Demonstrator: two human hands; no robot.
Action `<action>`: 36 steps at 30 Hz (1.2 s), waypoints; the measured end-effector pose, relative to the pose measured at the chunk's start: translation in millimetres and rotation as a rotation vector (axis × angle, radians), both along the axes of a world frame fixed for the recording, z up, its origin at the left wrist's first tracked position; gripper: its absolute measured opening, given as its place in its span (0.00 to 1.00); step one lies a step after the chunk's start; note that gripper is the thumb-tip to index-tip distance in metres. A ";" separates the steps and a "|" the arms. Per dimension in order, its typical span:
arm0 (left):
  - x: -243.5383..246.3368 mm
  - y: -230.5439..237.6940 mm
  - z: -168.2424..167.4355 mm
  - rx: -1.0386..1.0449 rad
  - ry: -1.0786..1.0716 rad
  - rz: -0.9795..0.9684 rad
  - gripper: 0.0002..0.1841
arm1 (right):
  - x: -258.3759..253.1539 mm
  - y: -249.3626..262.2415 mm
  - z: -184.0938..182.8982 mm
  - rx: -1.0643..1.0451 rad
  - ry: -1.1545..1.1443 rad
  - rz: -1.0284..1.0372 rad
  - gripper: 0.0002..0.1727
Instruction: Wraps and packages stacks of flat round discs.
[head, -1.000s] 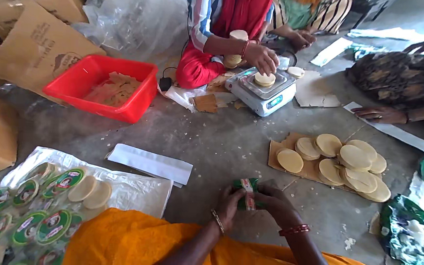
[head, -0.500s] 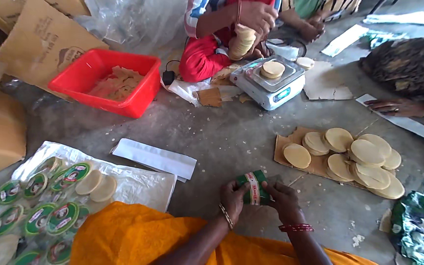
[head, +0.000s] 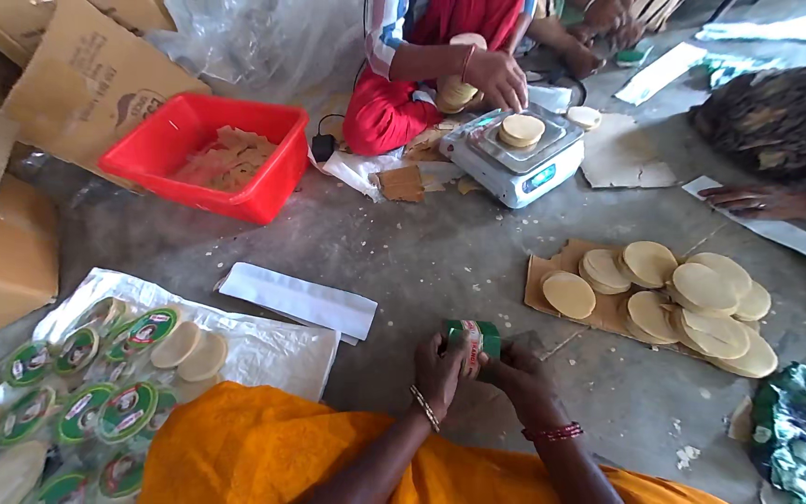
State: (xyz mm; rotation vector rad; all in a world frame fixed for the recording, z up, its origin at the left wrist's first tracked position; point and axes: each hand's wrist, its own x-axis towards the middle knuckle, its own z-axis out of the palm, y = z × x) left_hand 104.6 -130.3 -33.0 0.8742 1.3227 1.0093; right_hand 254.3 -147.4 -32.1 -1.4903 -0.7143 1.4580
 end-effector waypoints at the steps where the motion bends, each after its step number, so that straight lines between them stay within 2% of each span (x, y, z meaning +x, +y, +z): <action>1: -1.6 -1.0 -3.2 0.029 -0.003 -0.023 0.14 | 0.6 0.9 -3.0 0.009 -0.009 0.006 0.12; 5: -6.8 -0.7 -10.8 0.092 -0.039 -0.118 0.12 | 8.5 7.1 -5.2 -0.021 -0.020 0.022 0.08; 8: -9.5 0.1 -12.1 0.057 -0.041 -0.129 0.07 | 15.1 11.0 -5.2 -0.039 -0.033 0.061 0.05; 14: -10.4 2.3 -5.6 -0.027 0.009 -0.139 0.07 | 21.2 15.2 -2.9 -0.048 -0.001 0.105 0.03; 24: -5.9 0.9 -5.2 -0.040 0.000 -0.096 0.07 | 22.3 18.9 2.0 -0.046 -0.031 0.144 0.06; 30: -5.5 2.7 -4.1 -0.068 -0.007 -0.057 0.07 | 19.6 18.7 4.5 -0.042 -0.005 0.132 0.13; 36: -5.1 1.5 -5.9 -0.024 -0.003 -0.087 0.09 | 18.6 19.2 7.4 -0.054 -0.011 0.115 0.09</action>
